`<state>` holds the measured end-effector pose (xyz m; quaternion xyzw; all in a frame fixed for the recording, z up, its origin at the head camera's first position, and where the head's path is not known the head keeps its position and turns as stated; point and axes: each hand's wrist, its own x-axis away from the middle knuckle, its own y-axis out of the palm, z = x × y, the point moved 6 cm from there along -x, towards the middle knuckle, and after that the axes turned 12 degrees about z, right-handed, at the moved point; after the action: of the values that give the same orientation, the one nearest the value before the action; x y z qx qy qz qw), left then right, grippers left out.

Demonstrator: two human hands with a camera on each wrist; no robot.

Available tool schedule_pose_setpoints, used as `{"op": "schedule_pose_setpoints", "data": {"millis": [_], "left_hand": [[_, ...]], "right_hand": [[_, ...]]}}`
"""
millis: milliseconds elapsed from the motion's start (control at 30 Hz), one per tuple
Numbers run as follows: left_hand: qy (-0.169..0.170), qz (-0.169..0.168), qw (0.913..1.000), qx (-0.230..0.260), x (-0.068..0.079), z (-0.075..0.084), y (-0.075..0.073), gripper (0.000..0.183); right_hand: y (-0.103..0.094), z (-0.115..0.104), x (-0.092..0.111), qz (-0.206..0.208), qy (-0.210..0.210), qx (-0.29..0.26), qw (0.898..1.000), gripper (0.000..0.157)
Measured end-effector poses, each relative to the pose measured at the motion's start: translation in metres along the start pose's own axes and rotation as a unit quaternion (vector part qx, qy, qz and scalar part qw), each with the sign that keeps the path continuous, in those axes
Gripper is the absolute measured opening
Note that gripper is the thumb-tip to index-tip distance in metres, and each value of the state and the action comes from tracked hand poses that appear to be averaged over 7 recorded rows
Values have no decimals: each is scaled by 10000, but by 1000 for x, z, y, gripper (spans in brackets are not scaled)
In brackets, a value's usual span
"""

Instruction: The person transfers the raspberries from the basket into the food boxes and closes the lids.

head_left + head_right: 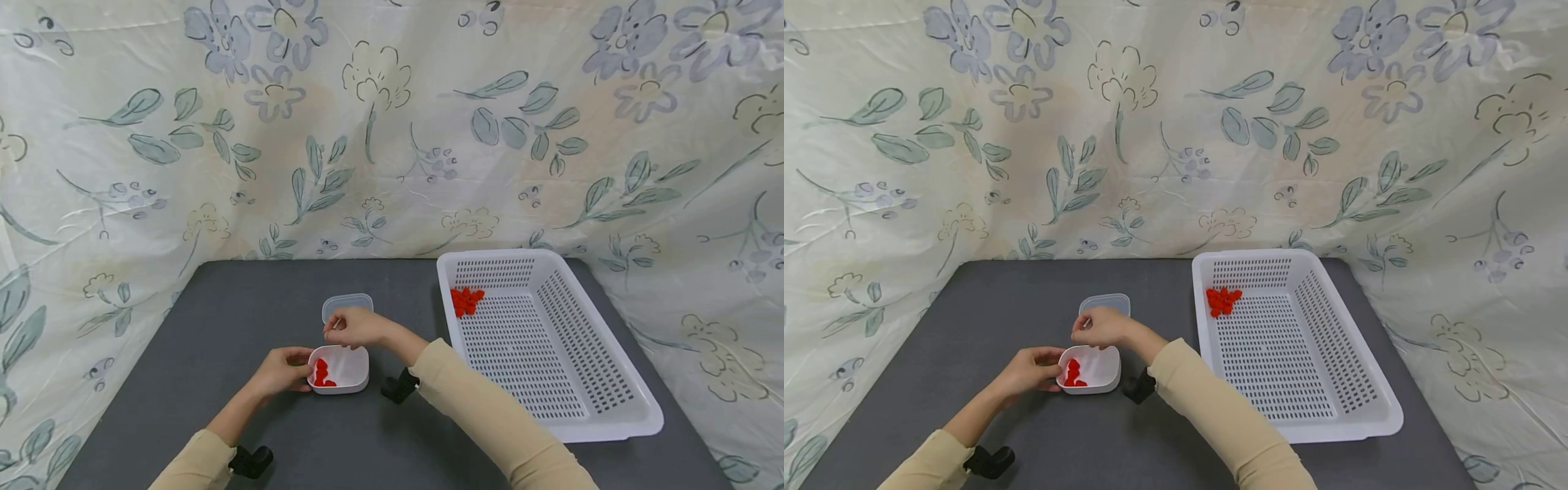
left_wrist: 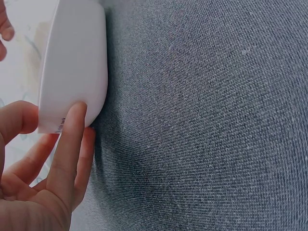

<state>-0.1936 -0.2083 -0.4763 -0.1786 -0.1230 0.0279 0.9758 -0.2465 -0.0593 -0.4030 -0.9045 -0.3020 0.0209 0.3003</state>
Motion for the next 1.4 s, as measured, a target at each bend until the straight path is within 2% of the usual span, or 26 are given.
{"op": "schedule_pose_setpoints", "data": {"millis": [233,567,800,1100,1233,1400], "left_hand": [[-38,58,9999,-96,-1,-2,0,36],[46,30,9999,-93,-1,-2,-1,37],[-8,99,9999,-96,-1,-3,-1,37],[31,108,9999,-120,-1,-4,-1,37],[2,139,9998,-126,0,-4,-1,37],[-64,202,9997,-152,1,-4,0,36]], "right_hand": [[-29,-2,-2,207,-172,213,9994,17],[-79,7,3,926,-500,357,9938,19],[-113,20,11,1237,-254,98,9920,20],[-156,54,22,1821,-19,111,9832,22],[-170,70,29,2062,39,159,9784,22],[-181,87,37,2176,220,227,9755,25]]}}
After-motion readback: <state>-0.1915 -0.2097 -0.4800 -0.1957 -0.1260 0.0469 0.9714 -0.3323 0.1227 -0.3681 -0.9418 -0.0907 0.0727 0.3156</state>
